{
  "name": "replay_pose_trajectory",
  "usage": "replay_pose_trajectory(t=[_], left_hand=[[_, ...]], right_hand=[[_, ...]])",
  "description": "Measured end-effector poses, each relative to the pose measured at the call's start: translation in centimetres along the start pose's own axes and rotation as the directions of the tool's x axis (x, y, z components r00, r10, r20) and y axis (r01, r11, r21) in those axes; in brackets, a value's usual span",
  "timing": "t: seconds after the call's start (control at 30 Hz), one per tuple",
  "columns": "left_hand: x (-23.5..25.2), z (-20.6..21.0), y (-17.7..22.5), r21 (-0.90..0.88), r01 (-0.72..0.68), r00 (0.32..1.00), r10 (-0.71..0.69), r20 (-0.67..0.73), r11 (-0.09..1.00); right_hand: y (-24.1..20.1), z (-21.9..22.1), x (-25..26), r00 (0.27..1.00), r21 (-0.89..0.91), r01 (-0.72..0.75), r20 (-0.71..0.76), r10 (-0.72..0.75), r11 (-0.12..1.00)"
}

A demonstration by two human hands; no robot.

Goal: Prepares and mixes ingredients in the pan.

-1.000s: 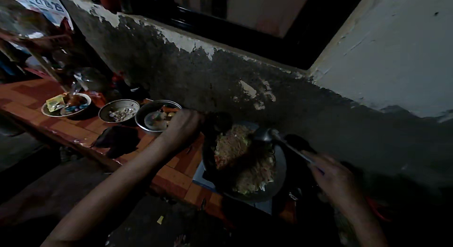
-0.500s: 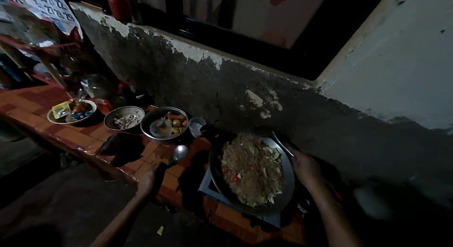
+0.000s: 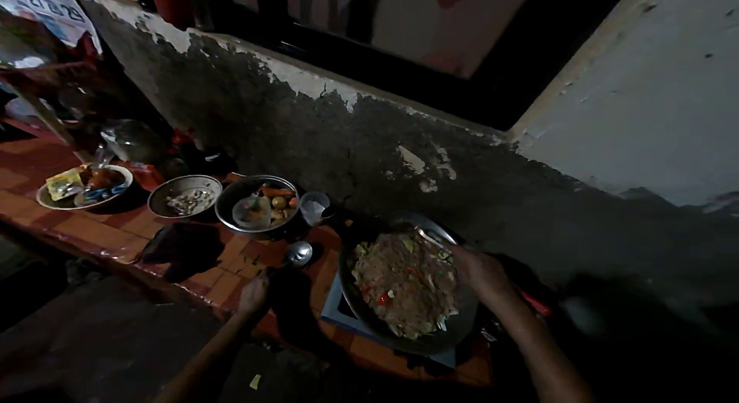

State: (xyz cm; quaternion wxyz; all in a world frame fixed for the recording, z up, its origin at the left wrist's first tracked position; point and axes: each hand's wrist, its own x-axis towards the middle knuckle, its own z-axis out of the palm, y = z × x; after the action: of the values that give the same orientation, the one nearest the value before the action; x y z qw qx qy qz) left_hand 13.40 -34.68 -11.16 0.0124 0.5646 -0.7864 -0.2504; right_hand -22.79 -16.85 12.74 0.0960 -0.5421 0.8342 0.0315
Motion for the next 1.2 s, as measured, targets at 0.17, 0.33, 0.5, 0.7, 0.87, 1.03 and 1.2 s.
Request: replay_pose_trajectory(t=[0.17, 0.33, 0.5, 0.7, 0.87, 1.03, 1.2], left_hand=[[-1.7, -1.4, 0.5, -0.123, -0.189, 0.936, 0.140, -0.323, 0.974], [-2.7, -2.8, 1.4, -0.175, -0.319, 0.838, 0.191, -0.511, 0.932], [-4.5, -3.0, 4.1, -0.171, -0.262, 0.886, 0.166, -0.433, 0.950], [-6.0, -1.5, 1.2, -0.133, -0.115, 0.970, 0.083, -0.227, 0.984], [-9.1, -1.7, -3.0, -0.164, -0.028, 0.963, -0.018, -0.268, 0.986], [-12.0, -1.4, -6.1, -0.197, -0.006, 0.952, -0.054, -0.300, 0.980], [-15.3, -0.3, -9.2, -0.206, -0.011, 0.950, -0.054, -0.309, 0.978]], right_hand=[[3.5, 2.9, 1.0, 0.967, 0.026, -0.245, -0.057, 0.247, 0.969], [3.3, 4.3, -2.0, 0.976, 0.094, -0.215, 0.060, 0.210, 0.972], [4.2, 1.7, -3.4, 0.945, 0.131, -0.132, -0.284, 0.165, 0.983], [4.2, 1.1, -3.3, 0.966, 0.335, -0.122, -0.178, 0.190, 0.934], [-5.2, 3.5, -4.6, 0.995, 0.963, 0.093, -0.084, -0.045, 0.253], [-19.9, 12.1, -4.6, 0.907, 0.951, -0.301, 0.265, -0.327, -0.063], [-26.5, 20.6, 0.5, 0.936, 0.936, -0.353, 0.353, 0.000, -0.013]])
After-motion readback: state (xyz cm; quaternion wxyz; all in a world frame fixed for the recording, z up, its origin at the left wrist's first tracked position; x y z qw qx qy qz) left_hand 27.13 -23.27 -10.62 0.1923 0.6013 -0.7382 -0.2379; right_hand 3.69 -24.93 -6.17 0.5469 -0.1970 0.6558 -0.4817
